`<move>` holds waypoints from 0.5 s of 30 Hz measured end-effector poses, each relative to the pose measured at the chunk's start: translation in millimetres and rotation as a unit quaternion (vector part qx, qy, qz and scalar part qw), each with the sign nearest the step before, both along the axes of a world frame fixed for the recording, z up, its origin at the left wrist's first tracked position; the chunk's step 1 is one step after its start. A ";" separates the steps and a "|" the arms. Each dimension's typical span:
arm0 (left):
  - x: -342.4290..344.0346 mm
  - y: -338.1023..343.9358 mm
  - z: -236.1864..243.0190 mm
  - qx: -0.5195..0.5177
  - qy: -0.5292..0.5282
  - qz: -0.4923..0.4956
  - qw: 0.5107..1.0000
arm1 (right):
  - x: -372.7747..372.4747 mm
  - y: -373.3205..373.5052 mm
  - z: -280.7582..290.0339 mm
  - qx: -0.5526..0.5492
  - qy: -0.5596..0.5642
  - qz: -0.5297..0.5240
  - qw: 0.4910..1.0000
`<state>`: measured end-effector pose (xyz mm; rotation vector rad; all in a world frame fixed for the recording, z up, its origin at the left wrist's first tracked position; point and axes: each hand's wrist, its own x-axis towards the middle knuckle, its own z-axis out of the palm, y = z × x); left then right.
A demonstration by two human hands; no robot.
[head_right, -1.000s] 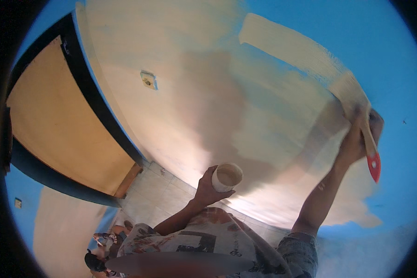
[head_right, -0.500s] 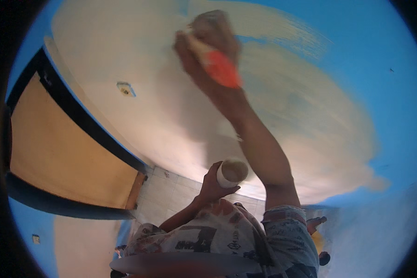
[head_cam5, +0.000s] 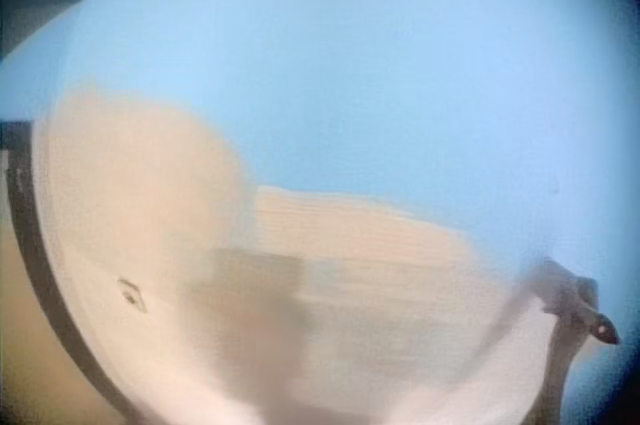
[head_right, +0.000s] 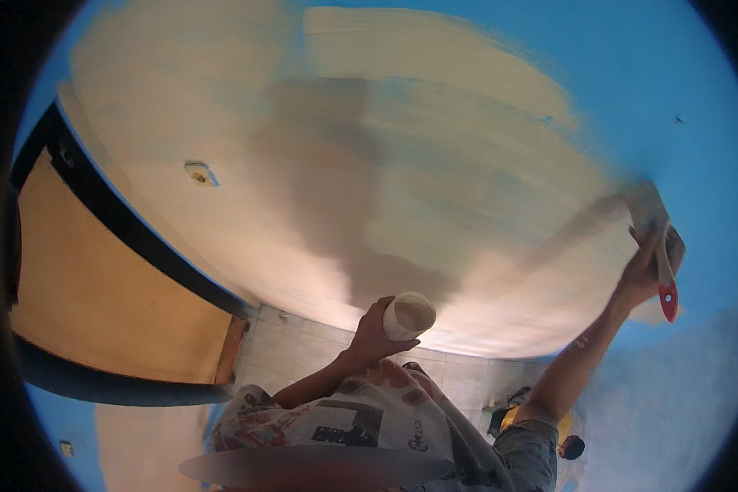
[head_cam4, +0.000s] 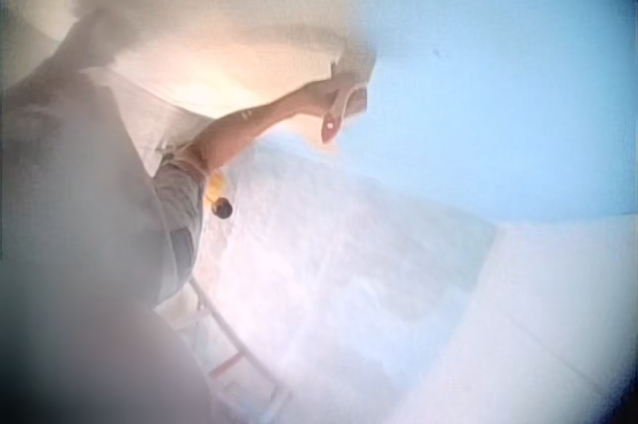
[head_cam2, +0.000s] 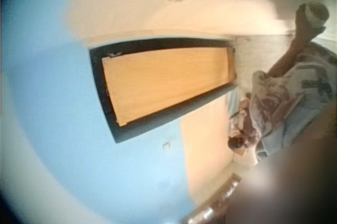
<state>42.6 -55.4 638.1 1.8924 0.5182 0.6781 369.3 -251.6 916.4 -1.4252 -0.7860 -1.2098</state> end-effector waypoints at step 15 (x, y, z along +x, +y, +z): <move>2.2 8.3 -6.9 -0.037 0.040 0.003 0.998 | -158.6 246.3 19.2 -0.087 -0.163 0.203 0.962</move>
